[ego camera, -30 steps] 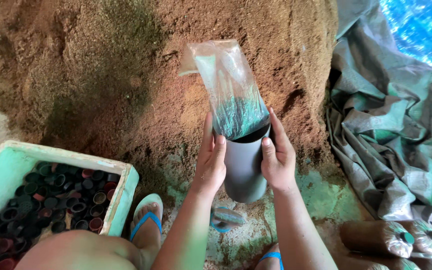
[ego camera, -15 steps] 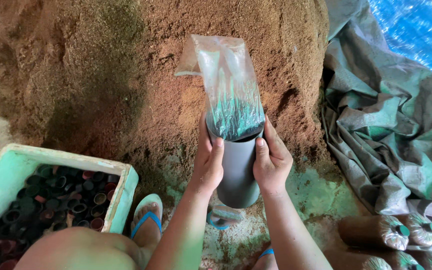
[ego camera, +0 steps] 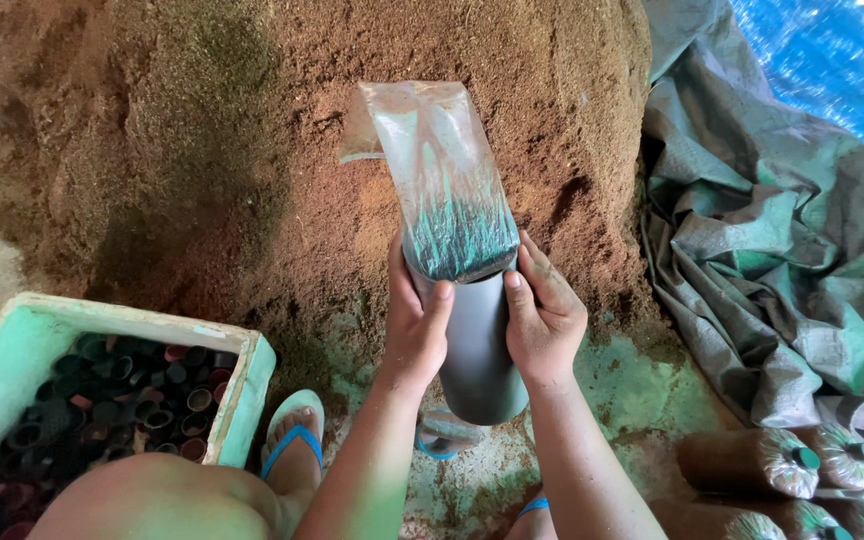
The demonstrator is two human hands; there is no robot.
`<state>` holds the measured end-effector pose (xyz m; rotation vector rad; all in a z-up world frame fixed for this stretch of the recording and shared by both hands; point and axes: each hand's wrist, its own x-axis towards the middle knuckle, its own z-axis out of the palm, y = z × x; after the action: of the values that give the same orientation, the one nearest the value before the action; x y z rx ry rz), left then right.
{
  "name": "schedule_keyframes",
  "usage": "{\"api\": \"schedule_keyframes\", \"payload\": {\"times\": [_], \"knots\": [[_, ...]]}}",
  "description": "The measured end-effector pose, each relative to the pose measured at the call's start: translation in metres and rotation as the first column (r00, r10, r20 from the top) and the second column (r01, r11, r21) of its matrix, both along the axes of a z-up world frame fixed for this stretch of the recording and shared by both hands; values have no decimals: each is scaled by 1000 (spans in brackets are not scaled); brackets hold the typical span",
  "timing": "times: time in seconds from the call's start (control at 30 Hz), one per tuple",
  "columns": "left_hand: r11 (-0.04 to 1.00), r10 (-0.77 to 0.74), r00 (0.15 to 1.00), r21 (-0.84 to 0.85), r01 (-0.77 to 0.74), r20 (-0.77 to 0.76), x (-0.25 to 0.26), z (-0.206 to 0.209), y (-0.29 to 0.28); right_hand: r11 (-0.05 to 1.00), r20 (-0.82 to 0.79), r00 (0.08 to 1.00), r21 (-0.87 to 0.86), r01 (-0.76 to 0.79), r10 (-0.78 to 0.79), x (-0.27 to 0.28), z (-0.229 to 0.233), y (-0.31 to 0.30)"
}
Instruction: The person scoops a brown granular material from a large pile into a cylindrical metal container, then pours it into a clear plastic bag. They repeat this process to fill the bag and then tie it closed.
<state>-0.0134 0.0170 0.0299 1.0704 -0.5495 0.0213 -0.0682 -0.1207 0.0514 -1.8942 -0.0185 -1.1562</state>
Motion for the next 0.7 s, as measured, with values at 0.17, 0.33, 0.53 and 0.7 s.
{"api": "schedule_keyframes", "payload": {"times": [0.17,0.33,0.53,0.7], "knots": [[989,-113,993,-99,109,-31,0,13,-3,998,-21,998,6,56,-56,-1,-6,-2],[982,-162,982,-114,150,-102,2,8,3,999,-30,999,44,16,-15,2,-3,-4],[973,-200,967,-151,176,-160,1,26,5,930,29,982,317,-186,187,9,-9,-12],[990,-139,967,-21,138,-211,2,18,5,695,-23,917,660,-286,399,19,-33,-28]]}}
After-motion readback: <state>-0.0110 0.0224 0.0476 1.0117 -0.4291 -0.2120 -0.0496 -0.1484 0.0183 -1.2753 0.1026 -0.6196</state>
